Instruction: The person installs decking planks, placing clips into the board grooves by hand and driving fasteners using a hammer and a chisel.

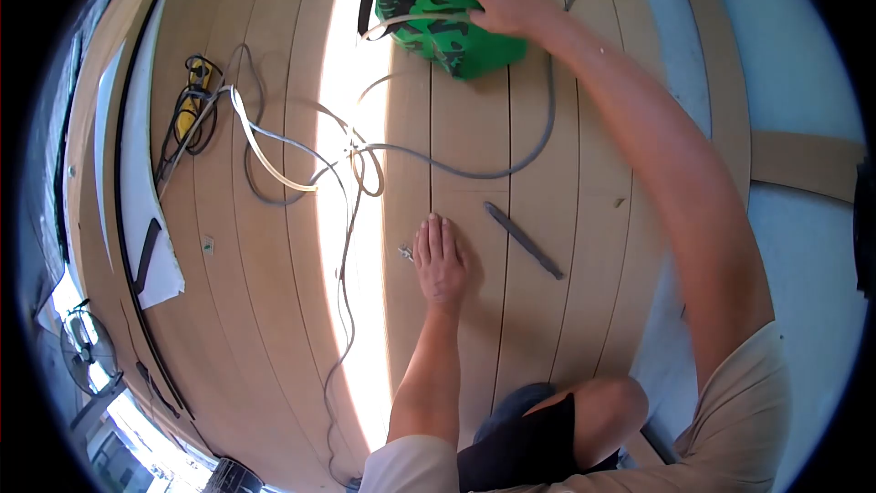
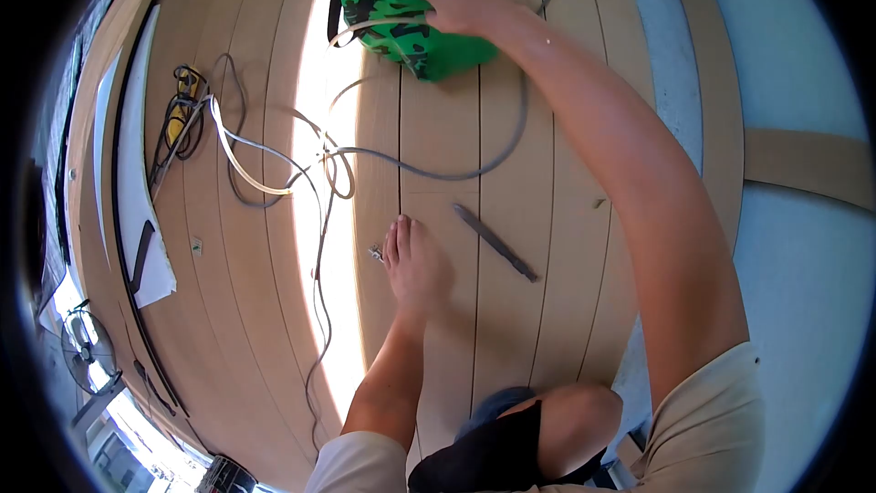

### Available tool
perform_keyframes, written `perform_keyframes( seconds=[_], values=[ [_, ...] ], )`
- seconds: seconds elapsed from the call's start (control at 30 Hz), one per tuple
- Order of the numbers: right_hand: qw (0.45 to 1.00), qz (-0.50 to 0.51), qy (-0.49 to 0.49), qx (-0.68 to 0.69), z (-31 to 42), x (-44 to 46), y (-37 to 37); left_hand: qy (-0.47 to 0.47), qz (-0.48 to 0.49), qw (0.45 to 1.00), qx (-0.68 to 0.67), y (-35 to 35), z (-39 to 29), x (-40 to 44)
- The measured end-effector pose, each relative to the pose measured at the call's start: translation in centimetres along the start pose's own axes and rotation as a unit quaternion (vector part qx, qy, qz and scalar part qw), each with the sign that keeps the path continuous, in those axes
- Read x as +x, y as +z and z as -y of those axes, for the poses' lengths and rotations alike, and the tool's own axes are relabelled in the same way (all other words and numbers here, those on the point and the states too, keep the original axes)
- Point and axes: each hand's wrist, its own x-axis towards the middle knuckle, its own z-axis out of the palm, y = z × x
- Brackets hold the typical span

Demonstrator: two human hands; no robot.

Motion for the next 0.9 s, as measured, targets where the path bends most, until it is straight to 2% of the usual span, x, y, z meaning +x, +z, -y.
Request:
perform_keyframes(
  seconds=[0.03,0.1,0.17,0.23,0.37,0.43,0.47,0.53,0.6,0.63,0.7,0.73,0.8,0.9],
  values=[
    [0.999,0.019,-0.041,-0.013,1.5,-1.8,-1.6,0.002,-0.008,1.0,-0.012,0.1,-0.1,0.3],
    [0.99,0.118,-0.07,-0.003,3.5,-5.6,-3.3,0.009,-0.024,0.999,-0.021,-0.3,-0.3,0.5],
    [0.98,0.128,-0.152,-0.016,5.5,-10.5,-3.9,0.018,-0.031,0.999,-0.029,-0.6,-0.5,0.9],
    [0.972,0.153,-0.18,-0.019,7.4,-14.3,-4.4,0.01,-0.021,1.0,-0.013,-0.8,-0.6,0.9],
    [0.965,0.217,-0.12,0.081,9.9,-17.8,-4.9,0.013,-0.029,0.999,-0.022,-0.9,-0.8,0.6],
    [0.947,0.228,0.049,0.22,9.6,-16.9,-4.0,0.003,-0.003,1.0,-0.005,-1.3,-1.0,0.8],
    [0.948,0.227,0.053,0.218,9.0,-16.2,-3.5,0.007,-0.002,1.0,-0.008,-0.9,-1.0,0.8],
    [0.951,0.29,-0.102,-0.024,8.1,-14.2,-2.1,0.012,-0.03,0.999,0.004,-0.1,-0.7,0.7],
    [0.934,0.332,0.122,0.049,7.8,-12.1,0.0,0.014,-0.031,0.999,0.002,0.0,-0.6,0.6],
    [0.935,0.329,0.123,0.05,7.5,-11.2,1.1,0.015,-0.027,1.0,-0.002,0.0,-0.5,0.5],
    [0.932,0.252,0.248,0.085,6.3,-9.8,3.7,0.012,-0.025,1.0,0.004,0.3,-0.3,0.4],
    [0.932,0.251,0.246,0.086,5.8,-9.7,5.1,0.007,-0.022,1.0,0.01,0.4,-0.2,0.3],
    [0.94,0.136,0.309,0.048,5.8,-9.1,7.4,0.007,-0.025,1.0,-0.003,0.0,-0.6,0.8],
    [0.941,0.176,0.29,0.021,6.3,-9.6,8.2,0.007,-0.009,1.0,-0.012,-1.1,-0.6,0.2]
  ],
)
